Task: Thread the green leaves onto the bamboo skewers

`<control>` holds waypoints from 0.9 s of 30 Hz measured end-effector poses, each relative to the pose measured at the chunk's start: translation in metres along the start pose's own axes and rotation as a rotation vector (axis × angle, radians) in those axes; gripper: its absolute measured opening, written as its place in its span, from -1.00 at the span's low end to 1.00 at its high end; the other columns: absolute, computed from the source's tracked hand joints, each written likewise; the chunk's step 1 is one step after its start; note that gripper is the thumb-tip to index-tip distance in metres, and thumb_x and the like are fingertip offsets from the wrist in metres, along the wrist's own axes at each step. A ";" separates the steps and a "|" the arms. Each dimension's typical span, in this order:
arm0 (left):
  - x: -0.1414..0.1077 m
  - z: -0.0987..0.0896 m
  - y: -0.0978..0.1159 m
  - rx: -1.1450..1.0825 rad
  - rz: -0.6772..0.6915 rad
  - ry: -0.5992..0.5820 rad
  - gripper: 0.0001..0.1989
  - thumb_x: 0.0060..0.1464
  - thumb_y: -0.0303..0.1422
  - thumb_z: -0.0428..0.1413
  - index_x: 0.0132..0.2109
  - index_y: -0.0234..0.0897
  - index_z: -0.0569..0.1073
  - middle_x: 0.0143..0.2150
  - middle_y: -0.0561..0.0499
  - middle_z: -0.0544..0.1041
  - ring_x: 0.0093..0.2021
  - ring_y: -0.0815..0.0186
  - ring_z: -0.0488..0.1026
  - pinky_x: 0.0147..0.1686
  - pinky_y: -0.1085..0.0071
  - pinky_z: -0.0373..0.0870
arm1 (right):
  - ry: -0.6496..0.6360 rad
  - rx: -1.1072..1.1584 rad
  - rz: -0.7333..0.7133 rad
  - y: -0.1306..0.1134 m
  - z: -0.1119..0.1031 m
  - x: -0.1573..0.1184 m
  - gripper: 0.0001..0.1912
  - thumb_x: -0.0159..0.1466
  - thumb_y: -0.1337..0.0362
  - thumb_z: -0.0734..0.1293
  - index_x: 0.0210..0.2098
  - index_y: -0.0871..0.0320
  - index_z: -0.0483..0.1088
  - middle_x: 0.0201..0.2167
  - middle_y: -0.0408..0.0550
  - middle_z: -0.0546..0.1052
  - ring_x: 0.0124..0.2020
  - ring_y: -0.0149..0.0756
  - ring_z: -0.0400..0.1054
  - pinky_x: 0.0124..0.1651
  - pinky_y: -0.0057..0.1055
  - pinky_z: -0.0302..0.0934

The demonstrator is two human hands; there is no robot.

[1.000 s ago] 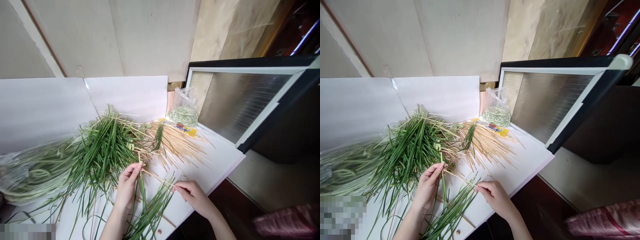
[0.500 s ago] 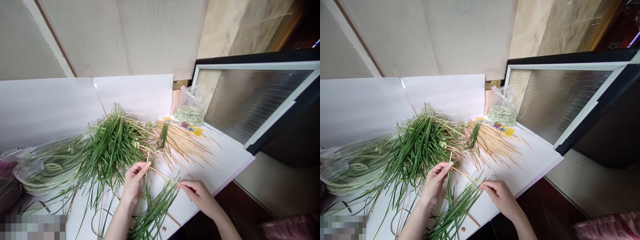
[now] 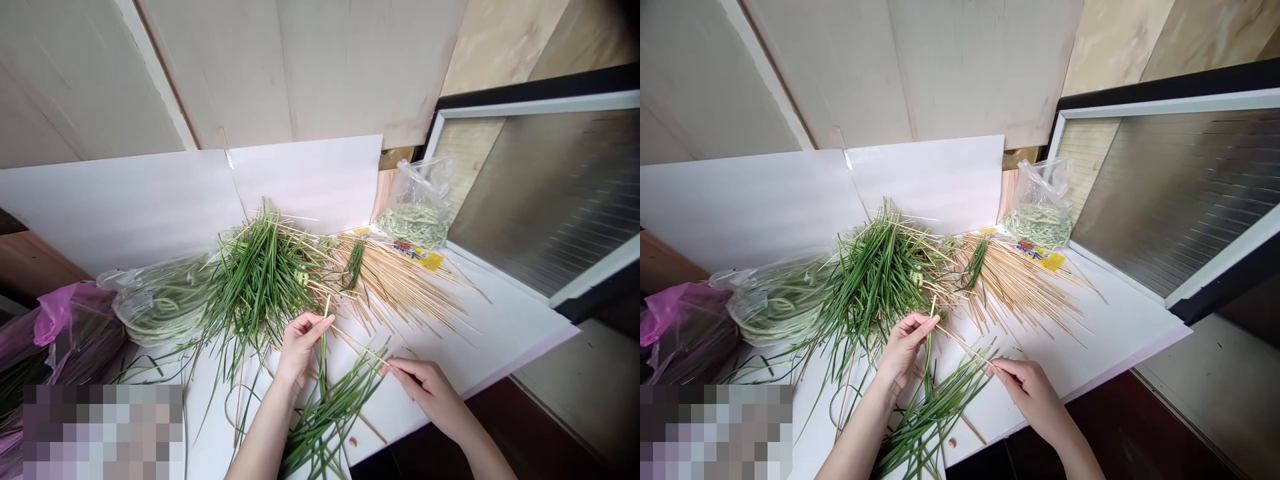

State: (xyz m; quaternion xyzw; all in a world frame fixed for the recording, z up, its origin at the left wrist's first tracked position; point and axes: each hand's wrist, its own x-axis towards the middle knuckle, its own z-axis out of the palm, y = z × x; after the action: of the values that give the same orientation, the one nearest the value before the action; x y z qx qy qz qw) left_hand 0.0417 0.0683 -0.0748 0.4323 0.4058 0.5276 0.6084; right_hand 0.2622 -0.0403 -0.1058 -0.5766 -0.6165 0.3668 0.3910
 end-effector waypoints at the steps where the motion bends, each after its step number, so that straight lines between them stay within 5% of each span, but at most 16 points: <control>1: 0.000 0.000 0.000 0.003 -0.003 -0.001 -0.72 -0.24 -0.25 0.42 -0.49 -0.32 0.53 -0.56 0.13 0.39 -0.54 0.49 0.17 -0.48 0.50 0.10 | -0.002 -0.004 -0.007 -0.001 0.000 0.000 -0.59 0.38 0.03 0.16 -0.36 0.12 0.50 -0.60 -0.19 0.17 -0.57 -0.36 -0.02 -0.53 -0.41 -0.08; 19: -0.009 0.011 0.003 0.086 -0.082 -0.132 -0.64 -0.29 -0.20 0.43 -0.57 -0.34 0.46 -0.62 0.13 0.32 -0.58 0.50 0.12 -0.55 0.50 0.03 | 0.006 0.017 -0.018 -0.005 0.015 0.001 -0.54 0.40 -0.02 0.15 -0.33 0.14 0.51 -0.56 -0.13 0.34 -0.58 -0.34 0.11 -0.52 -0.42 0.05; 27: -0.016 0.019 -0.018 0.050 -0.142 -0.253 -0.65 -0.33 -0.23 0.45 -0.51 -0.34 0.49 -0.57 0.07 0.44 -0.53 0.44 0.26 -0.49 0.49 0.13 | 0.028 0.040 -0.048 -0.012 0.020 0.001 -0.59 0.42 0.03 0.17 -0.26 0.16 0.52 -0.48 -0.09 0.41 -0.53 -0.32 0.17 -0.47 -0.41 0.10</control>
State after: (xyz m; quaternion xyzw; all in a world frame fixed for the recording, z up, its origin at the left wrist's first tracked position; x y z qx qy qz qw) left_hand 0.0629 0.0496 -0.0855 0.4806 0.3686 0.4142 0.6794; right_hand 0.2390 -0.0404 -0.1032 -0.5589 -0.6170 0.3616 0.4198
